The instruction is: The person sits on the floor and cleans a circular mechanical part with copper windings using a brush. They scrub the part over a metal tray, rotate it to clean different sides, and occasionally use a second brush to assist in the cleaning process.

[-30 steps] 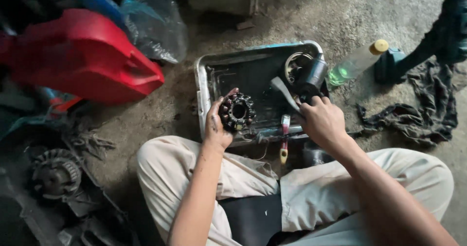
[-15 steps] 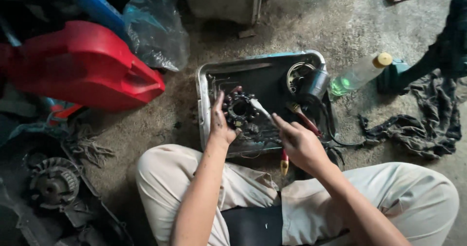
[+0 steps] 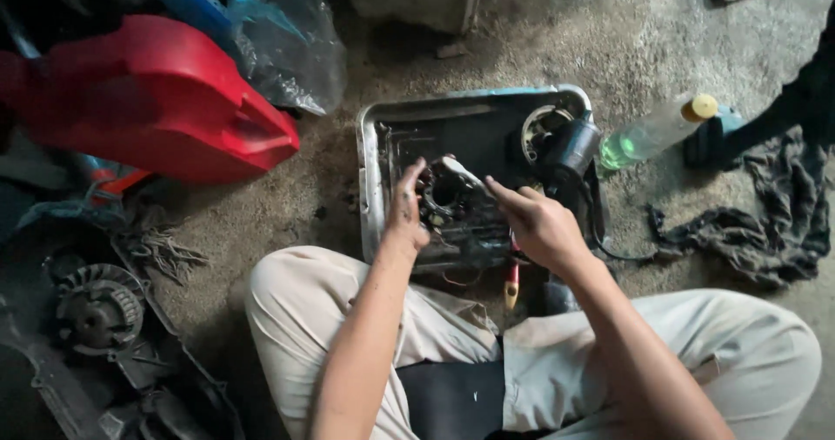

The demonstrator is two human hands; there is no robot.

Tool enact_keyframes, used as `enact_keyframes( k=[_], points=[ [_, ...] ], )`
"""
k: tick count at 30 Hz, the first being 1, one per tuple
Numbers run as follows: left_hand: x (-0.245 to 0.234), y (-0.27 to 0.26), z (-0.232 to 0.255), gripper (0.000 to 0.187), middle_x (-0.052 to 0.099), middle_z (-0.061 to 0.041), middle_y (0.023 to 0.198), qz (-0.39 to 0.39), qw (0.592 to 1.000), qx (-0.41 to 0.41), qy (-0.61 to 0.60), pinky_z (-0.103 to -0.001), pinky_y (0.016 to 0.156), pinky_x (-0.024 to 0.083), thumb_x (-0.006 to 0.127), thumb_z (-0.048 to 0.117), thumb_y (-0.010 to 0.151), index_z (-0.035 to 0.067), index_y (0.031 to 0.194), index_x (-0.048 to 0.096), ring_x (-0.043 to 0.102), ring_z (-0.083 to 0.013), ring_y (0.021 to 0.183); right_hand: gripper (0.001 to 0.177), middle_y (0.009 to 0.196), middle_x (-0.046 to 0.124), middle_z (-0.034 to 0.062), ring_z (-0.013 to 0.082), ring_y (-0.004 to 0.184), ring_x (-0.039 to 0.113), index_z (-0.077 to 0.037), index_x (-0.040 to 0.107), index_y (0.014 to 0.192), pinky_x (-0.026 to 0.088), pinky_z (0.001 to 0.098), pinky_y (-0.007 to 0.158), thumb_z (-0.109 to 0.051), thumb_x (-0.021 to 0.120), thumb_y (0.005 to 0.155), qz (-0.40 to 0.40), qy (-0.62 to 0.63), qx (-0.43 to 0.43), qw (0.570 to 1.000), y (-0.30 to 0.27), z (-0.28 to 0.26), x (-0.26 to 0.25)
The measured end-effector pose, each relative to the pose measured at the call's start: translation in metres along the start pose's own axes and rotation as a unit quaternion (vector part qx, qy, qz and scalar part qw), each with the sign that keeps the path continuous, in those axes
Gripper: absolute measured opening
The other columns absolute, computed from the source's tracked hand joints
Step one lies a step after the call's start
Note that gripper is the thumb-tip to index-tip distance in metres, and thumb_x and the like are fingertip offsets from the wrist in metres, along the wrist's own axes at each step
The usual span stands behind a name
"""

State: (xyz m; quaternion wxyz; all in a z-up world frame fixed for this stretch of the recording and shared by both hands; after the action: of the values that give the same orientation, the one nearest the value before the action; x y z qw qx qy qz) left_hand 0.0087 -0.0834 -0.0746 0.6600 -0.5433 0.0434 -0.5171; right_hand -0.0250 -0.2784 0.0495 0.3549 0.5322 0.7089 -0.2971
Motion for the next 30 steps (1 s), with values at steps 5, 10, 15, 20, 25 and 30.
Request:
enact_keyframes(
  k=[5, 10, 15, 20, 25, 30],
  points=[
    [0.017, -0.016, 0.012, 0.047, 0.075, -0.009, 0.110, -0.144, 0.989, 0.040, -0.005, -0.044, 0.080, 0.061, 0.055, 0.048, 0.096, 0.011, 0.120, 0.075, 0.073, -0.0249, 0.097, 0.049, 0.094, 0.065, 0.0156, 0.0387, 0.079, 0.065, -0.029, 0.063, 0.141, 0.052, 0.0461, 0.065, -0.017, 0.062, 0.094, 0.016, -0.002, -0.031, 0.999, -0.006, 0.005, -0.012],
    [0.013, -0.014, 0.000, 0.058, 0.076, -0.009, 0.116, -0.233, 0.972, 0.036, 0.008, -0.040, 0.089, 0.060, 0.052, 0.054, 0.100, 0.008, 0.128, 0.073, 0.073, -0.0220, 0.105, 0.049, 0.088, 0.063, 0.0141, 0.0367, 0.077, 0.065, -0.029, 0.062, 0.142, 0.051, 0.0462, 0.065, -0.017, 0.062, 0.095, 0.027, -0.022, -0.064, 0.997, -0.001, 0.001, -0.008],
    [0.013, -0.003, -0.006, 0.065, 0.073, -0.011, 0.115, -0.210, 0.977, -0.043, -0.007, -0.046, 0.084, 0.061, 0.049, 0.065, 0.099, 0.010, 0.127, 0.071, 0.071, -0.0263, 0.100, 0.050, 0.085, 0.064, 0.0096, 0.0341, 0.071, 0.065, -0.030, 0.063, 0.138, 0.051, 0.0447, 0.061, -0.018, 0.065, 0.090, -0.033, -0.025, -0.026, 0.999, -0.001, 0.010, -0.021],
    [-0.004, -0.009, 0.010, 0.080, 0.063, -0.010, 0.135, -0.086, 0.995, -0.028, 0.052, -0.050, 0.099, 0.047, 0.036, 0.073, 0.099, 0.013, 0.149, 0.049, 0.058, -0.0259, 0.127, 0.048, 0.081, 0.060, 0.0103, 0.0332, 0.069, 0.063, -0.030, 0.064, 0.139, 0.049, 0.0450, 0.060, -0.017, 0.065, 0.092, -0.014, -0.025, -0.060, 0.998, 0.001, 0.002, -0.022],
    [-0.023, 0.044, -0.024, 0.089, 0.067, -0.009, 0.138, -0.188, 0.982, -0.024, 0.011, -0.042, 0.105, 0.049, 0.036, 0.076, 0.097, 0.005, 0.146, 0.058, 0.058, -0.0213, 0.129, 0.047, 0.082, 0.059, 0.0105, 0.0329, 0.067, 0.060, -0.030, 0.065, 0.140, 0.048, 0.0444, 0.059, -0.016, 0.065, 0.095, 0.003, -0.018, -0.070, 0.997, 0.003, -0.008, -0.019],
    [0.014, -0.012, -0.002, 0.097, 0.073, -0.012, 0.115, -0.226, 0.967, -0.084, 0.082, -0.043, 0.086, 0.059, 0.030, 0.087, 0.089, 0.007, 0.122, 0.073, 0.070, -0.0261, 0.101, 0.047, 0.083, 0.063, 0.0072, 0.0297, 0.069, 0.065, -0.029, 0.066, 0.136, 0.051, 0.0417, 0.058, -0.017, 0.067, 0.091, -0.004, -0.031, -0.103, 0.994, -0.001, -0.002, -0.032]
  ],
)
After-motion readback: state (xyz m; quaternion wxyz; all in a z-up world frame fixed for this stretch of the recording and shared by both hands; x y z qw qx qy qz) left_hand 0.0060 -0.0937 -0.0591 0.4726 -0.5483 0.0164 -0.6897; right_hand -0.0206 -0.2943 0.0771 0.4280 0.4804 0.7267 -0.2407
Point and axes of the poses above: each hand's wrist, its own y-axis towards the middle knuckle, its own x-axis out of the palm, z = x × y, the point moved 6 cm from there along y, towards the middle knuckle
